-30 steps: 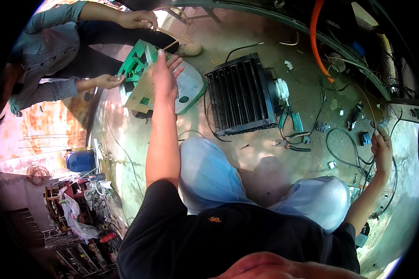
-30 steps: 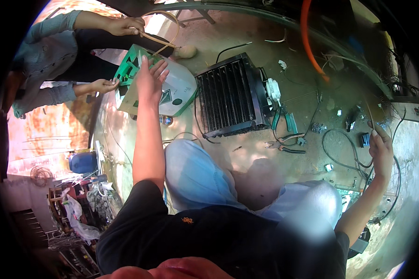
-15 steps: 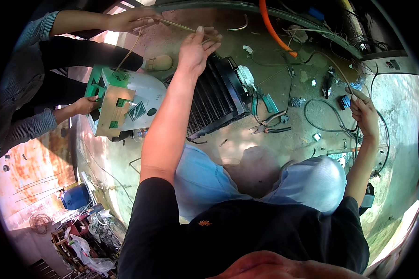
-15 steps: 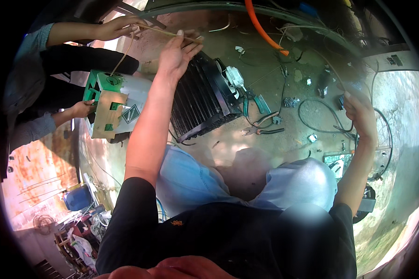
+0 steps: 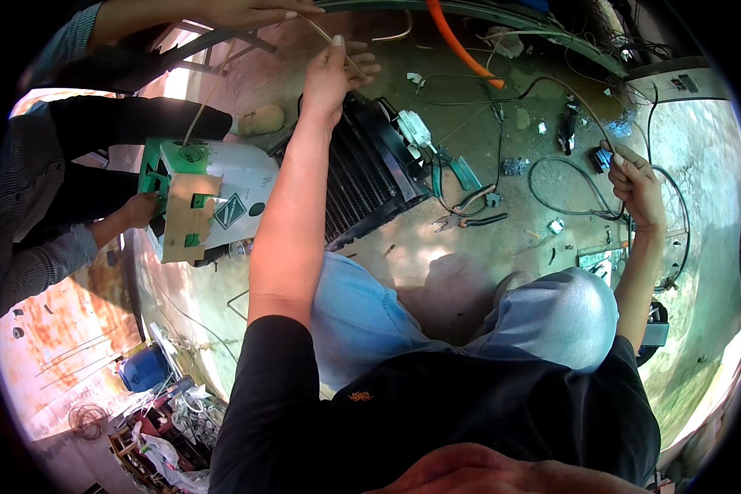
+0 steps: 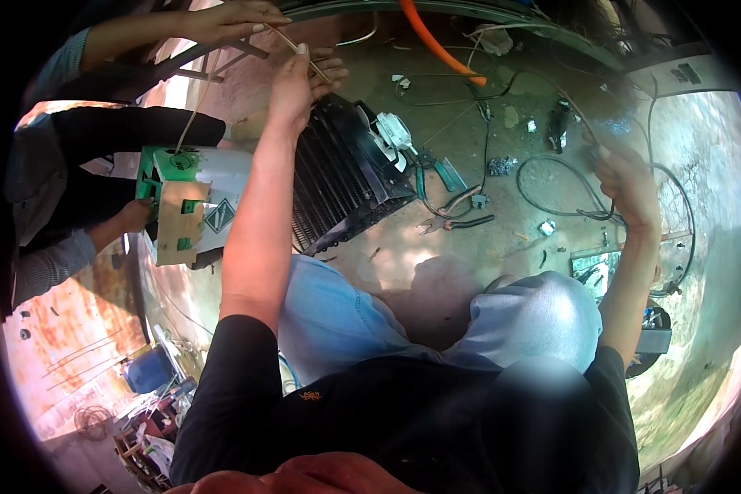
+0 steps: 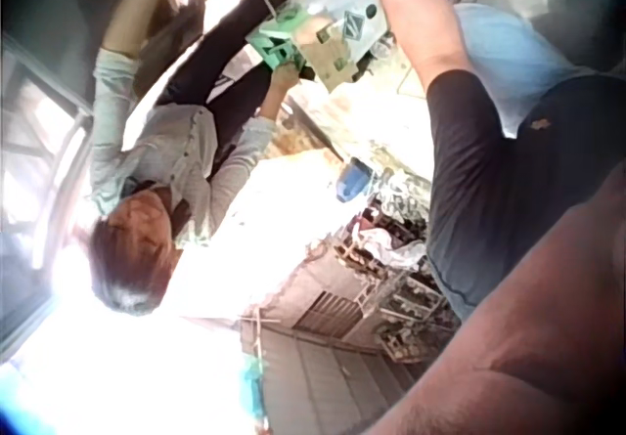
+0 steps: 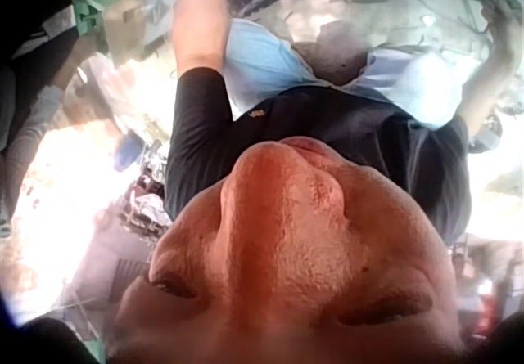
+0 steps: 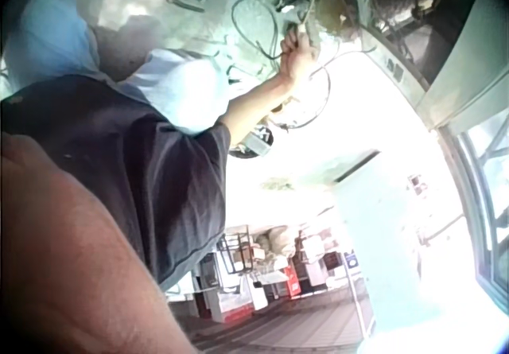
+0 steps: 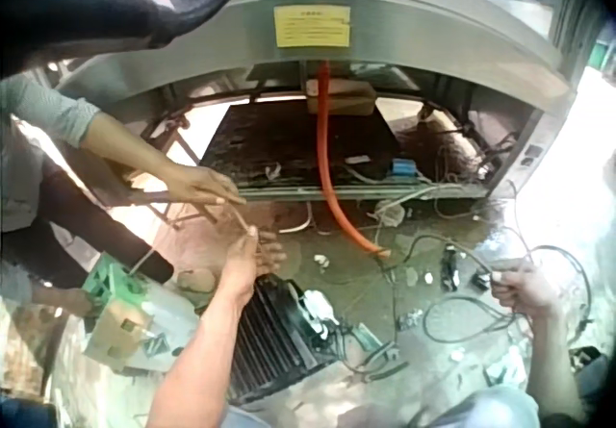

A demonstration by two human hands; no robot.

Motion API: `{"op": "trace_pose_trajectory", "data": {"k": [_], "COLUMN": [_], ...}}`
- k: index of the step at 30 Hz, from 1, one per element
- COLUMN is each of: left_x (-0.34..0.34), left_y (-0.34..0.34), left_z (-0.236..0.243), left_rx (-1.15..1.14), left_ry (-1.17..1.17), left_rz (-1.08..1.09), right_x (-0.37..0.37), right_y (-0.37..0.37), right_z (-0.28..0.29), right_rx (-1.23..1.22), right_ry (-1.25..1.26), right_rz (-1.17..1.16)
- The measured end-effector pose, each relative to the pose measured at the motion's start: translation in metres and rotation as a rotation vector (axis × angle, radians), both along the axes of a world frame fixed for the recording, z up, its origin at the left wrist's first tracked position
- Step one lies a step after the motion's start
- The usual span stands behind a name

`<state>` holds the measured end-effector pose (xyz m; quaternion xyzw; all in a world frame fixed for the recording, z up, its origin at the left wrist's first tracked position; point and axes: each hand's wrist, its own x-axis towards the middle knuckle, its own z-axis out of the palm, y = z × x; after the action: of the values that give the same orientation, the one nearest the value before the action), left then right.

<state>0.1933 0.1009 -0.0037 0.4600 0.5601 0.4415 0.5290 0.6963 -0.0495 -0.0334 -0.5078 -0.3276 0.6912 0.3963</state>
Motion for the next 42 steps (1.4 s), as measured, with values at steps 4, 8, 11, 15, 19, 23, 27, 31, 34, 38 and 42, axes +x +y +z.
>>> {"op": "trace_pose_trajectory", "data": {"k": [4, 8, 11, 15, 19, 23, 27, 31, 34, 38, 42], "left_x": [0.004, 0.005, 0.006, 0.011, 0.003, 0.017, 0.038, 0.020, 0.029, 0.036, 0.033], "left_y": [0.000, 0.009, 0.011, 0.012, 0.025, 0.025, 0.022, 0.039, 0.034, 0.033, 0.037], "left_z": [0.010, 0.006, 0.010, 0.012, 0.000, -0.001, 0.009, -0.012, -0.001, 0.010, 0.009], "left_rx": [0.000, 0.004, -0.010, 0.052, 0.209, 0.223, 0.178, 0.131, 0.060, 0.015, 0.035], "left_ry": [0.075, -0.104, -0.211, -0.242, -0.316, -0.261, -0.362, -0.433, -0.463, -0.474, -0.519], "left_rz": [-0.028, -0.134, -0.214, -0.167, -0.010, 0.107, 0.189, 0.029, 0.045, -0.005, -0.054], "right_x": [0.001, 0.006, 0.008, 0.009, 0.006, 0.003, 0.001, 0.000, -0.002, -0.005, -0.008], "right_y": [0.000, -0.002, -0.005, -0.008, -0.009, -0.011, -0.013, -0.014, -0.018, -0.018, -0.016], "right_z": [-0.009, -0.011, -0.013, -0.010, -0.010, -0.008, -0.014, -0.020, -0.018, -0.014, -0.014], "right_rx": [0.018, 0.008, 0.008, 0.001, 0.003, 0.007, 0.008, 0.012, -0.004, -0.021, -0.023], "right_ry": [0.023, 0.062, 0.078, 0.068, 0.062, 0.040, 0.093, 0.110, 0.103, 0.109, 0.120], "right_rz": [0.009, 0.011, 0.000, -0.004, -0.021, -0.017, -0.003, -0.006, -0.026, -0.048, -0.034]}}
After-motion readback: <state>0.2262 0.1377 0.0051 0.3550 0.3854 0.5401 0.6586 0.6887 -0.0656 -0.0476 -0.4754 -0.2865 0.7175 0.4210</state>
